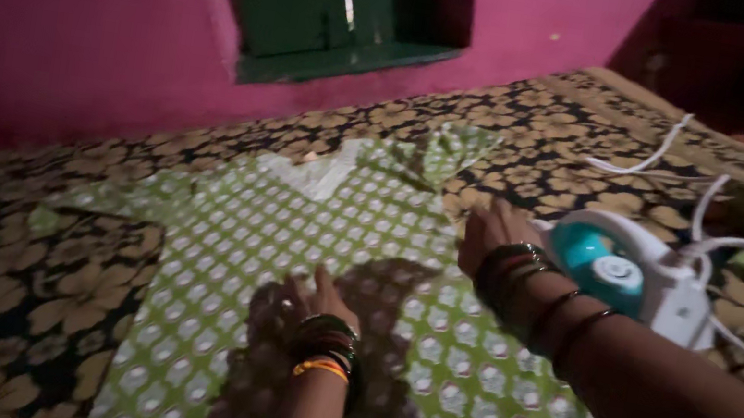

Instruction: The person irons a green patterned garment laid on a floral-patterned bedsheet. They use a handheld electric iron to smooth the fabric, repeatedly moving the iron across different sections and occasionally adjusting the garment with their hands.

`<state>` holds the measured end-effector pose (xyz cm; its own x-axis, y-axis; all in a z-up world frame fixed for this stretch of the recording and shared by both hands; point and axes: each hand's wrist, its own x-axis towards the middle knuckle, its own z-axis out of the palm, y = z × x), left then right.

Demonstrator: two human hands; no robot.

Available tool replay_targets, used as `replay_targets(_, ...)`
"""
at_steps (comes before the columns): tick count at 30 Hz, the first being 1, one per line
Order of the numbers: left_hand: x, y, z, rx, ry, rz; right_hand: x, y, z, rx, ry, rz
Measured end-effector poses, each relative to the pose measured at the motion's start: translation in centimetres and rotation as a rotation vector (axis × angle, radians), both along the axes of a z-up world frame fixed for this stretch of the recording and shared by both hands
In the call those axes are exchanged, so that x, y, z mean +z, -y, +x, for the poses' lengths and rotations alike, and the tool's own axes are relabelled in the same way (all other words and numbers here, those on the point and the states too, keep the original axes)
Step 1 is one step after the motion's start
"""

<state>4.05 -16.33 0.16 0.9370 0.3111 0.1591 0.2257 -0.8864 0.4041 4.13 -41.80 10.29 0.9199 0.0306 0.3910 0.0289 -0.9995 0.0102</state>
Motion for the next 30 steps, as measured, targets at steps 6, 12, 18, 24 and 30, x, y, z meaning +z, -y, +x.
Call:
replay_targets(6, 6.5, -8.8, -7.4, 0.359, -0.257, 0.062, -6.5, -5.9, -0.2, -0.124, -0.272, 0.095)
replay_targets(12, 5.0, -14.5, -7.0, 0.521, -0.166, 0.068, -6.3, -7.6, -0.8, -0.178, -0.373, 0.147)
replay_targets(18, 4.7, -18.7, -7.6, 0.565, -0.154, 0.151, -8.8, -3.6, 1.4, 0.002, -0.330, -0.226)
replay_targets(24, -0.4, -24.6, -4.3, 0.426, -0.129, -0.019, -10.2, -0.6, 2.6, -0.235, -0.237, 0.069)
replay_targets(30, -3.4, -27.7, -1.8, 0.231, 0.135, -0.177, -10.8, 2.6, 1.9, -0.131, -0.174, 0.035)
